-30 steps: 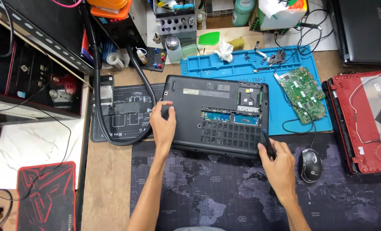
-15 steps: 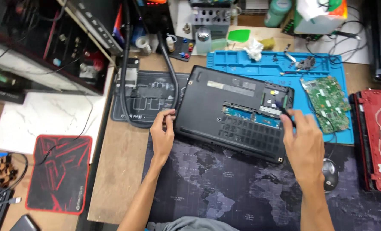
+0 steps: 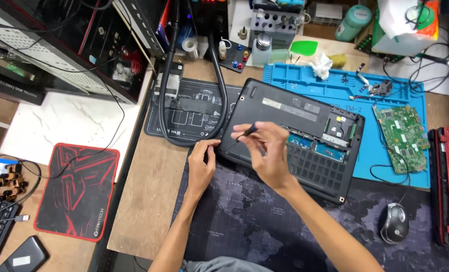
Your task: Disassembling a laptop by removing screws and the back cover to access internal components.
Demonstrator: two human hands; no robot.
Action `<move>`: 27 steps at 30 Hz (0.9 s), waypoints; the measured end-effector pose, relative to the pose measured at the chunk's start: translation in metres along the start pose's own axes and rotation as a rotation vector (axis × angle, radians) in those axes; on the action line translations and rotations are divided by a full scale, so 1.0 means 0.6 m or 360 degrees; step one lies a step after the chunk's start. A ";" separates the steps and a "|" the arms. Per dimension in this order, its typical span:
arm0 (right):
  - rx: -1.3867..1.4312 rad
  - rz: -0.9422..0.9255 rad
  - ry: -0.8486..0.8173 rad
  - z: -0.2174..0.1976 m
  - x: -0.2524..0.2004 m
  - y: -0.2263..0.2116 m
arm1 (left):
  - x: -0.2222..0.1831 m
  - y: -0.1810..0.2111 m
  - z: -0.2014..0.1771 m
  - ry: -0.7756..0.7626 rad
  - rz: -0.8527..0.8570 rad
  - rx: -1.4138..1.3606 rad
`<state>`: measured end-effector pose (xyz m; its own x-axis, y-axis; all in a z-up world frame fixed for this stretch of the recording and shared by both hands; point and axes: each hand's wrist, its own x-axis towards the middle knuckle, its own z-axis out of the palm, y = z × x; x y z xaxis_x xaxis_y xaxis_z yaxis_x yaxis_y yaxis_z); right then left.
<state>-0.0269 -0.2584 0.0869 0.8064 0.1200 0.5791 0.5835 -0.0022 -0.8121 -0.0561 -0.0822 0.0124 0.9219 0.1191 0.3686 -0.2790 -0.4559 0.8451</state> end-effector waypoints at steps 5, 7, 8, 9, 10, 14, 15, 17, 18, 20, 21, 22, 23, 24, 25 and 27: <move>-0.0112 -0.0104 -0.0122 0.020 0.008 0.010 | 0.010 -0.002 -0.001 -0.0021 -0.0035 -0.0071; -0.0084 -0.0120 -0.0146 0.025 -0.001 0.008 | -0.005 0.002 -0.004 -0.0014 -0.0081 -0.0091; -0.0171 -0.0197 -0.0194 0.027 0.003 0.008 | 0.000 0.001 -0.003 -0.0019 -0.0073 -0.0075; -0.0259 -0.0274 -0.0242 0.028 0.008 0.008 | 0.006 0.000 -0.003 -0.0023 -0.0065 -0.0059; -0.0252 -0.0287 -0.0243 0.031 0.009 0.013 | 0.009 0.001 -0.004 -0.0014 -0.0057 -0.0052; -0.0344 -0.0290 -0.0241 0.046 -0.003 0.027 | 0.001 0.003 -0.011 -0.0003 -0.0046 -0.0058; -0.0381 -0.0273 -0.0205 0.048 -0.004 0.030 | 0.002 0.004 -0.011 -0.0005 -0.0042 -0.0072; -0.0394 -0.0275 -0.0157 0.053 0.011 0.003 | 0.007 0.013 -0.014 -0.0011 -0.0028 -0.0095; -0.0407 -0.0270 -0.0118 0.053 0.018 -0.012 | 0.008 0.018 -0.014 -0.0016 -0.0024 -0.0121; -0.0355 -0.0211 -0.0100 0.051 0.015 -0.006 | 0.009 0.017 -0.015 -0.0027 -0.0026 -0.0129; -0.0295 -0.0150 -0.0088 0.051 0.012 -0.002 | 0.008 0.017 -0.015 -0.0032 -0.0035 -0.0131; -0.0299 -0.0148 -0.0087 0.049 0.021 -0.013 | 0.008 0.016 -0.014 -0.0036 -0.0035 -0.0135; -0.0191 -0.0070 -0.0144 0.047 0.030 -0.024 | 0.008 0.014 -0.015 -0.0047 -0.0035 -0.0115; -0.0079 0.0003 -0.0203 0.047 0.040 -0.035 | 0.009 0.013 -0.016 -0.0053 -0.0033 -0.0091; -0.0079 0.0001 -0.0204 0.046 0.044 -0.045 | 0.009 0.016 -0.017 -0.0052 -0.0030 -0.0092; 0.0052 0.0072 -0.0266 0.045 0.055 -0.066 | 0.014 0.021 -0.019 -0.0071 -0.0027 -0.0170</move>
<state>-0.0260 -0.2273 0.1358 0.8029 0.2841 0.5240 0.5414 0.0204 -0.8405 -0.0551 -0.0767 0.0306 0.9372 0.0856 0.3381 -0.2879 -0.3573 0.8885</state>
